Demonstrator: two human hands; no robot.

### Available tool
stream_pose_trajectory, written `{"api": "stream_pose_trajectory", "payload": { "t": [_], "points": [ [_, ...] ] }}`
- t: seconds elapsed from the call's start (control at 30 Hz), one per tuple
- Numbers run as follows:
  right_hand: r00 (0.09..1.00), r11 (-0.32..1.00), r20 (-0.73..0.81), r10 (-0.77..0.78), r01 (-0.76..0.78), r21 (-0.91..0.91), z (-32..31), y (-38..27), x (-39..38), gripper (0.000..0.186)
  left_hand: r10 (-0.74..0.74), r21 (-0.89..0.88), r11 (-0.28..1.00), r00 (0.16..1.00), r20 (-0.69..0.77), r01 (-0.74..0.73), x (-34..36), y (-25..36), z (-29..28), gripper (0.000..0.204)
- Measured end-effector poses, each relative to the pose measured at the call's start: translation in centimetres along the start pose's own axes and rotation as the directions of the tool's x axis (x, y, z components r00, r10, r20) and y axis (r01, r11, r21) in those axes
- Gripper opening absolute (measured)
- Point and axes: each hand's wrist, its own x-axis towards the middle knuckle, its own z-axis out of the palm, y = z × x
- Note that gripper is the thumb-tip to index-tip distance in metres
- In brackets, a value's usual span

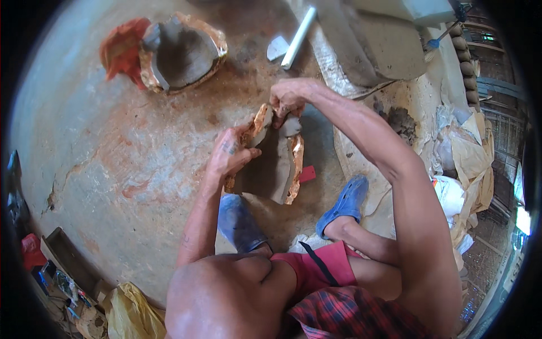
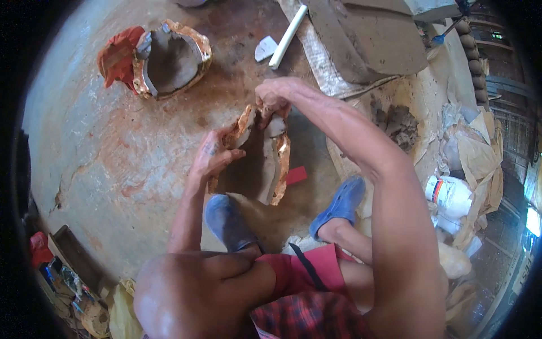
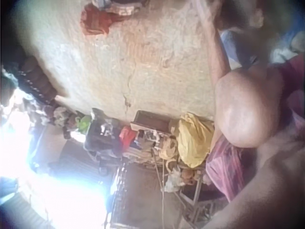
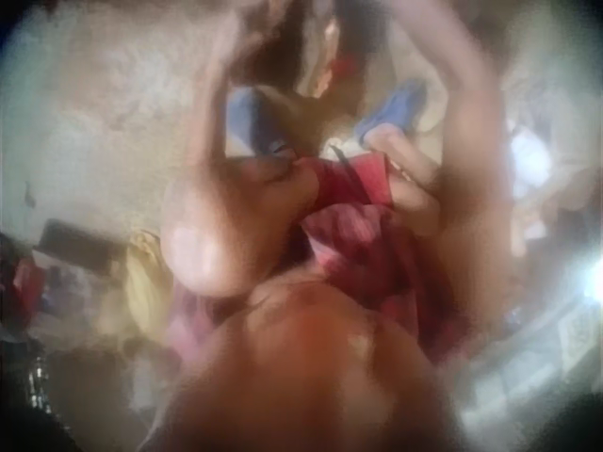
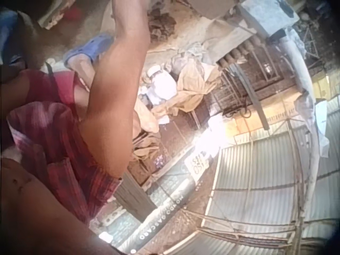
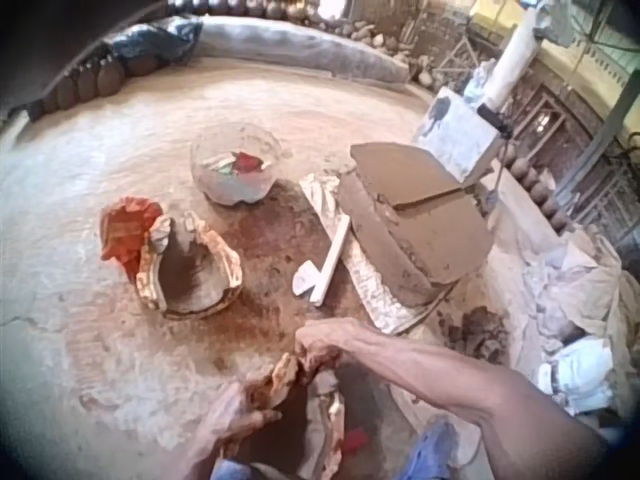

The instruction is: The person joins two halves of a clay mold by rolling small pieces of clay into strips and pressing them into the interior seams using their fingers and a small blue plastic tool.

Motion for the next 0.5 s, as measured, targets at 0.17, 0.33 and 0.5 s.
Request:
{"api": "stream_pose_trajectory", "payload": {
  "t": [0.17, 0.33, 0.5],
  "points": [
    [1.0, 0.986, 0.027, 0.009, -0.004, -0.166, -1.0, -1.3, 0.0, 0.043, 0.007, -0.031, 1.0, 0.999, 0.052, -0.005, 0.8, -0.4, -0.4, 0.067],
    [0.995, 0.998, 0.091, 0.036, -0.03, -0.063, -1.1, -0.3, 0.5, 0.04, 0.006, -0.016, 1.0, 1.0, 0.013, -0.005, 0.5, 0.3, -0.3, 0.067],
    [0.991, 0.994, 0.13, 0.013, 0.001, -0.106, -0.9, -0.9, 0.5, 0.04, 0.087, -0.055, 0.995, 0.996, -0.027, -0.088, -0.3, -0.8, 0.3, 0.066]
  ]
}}
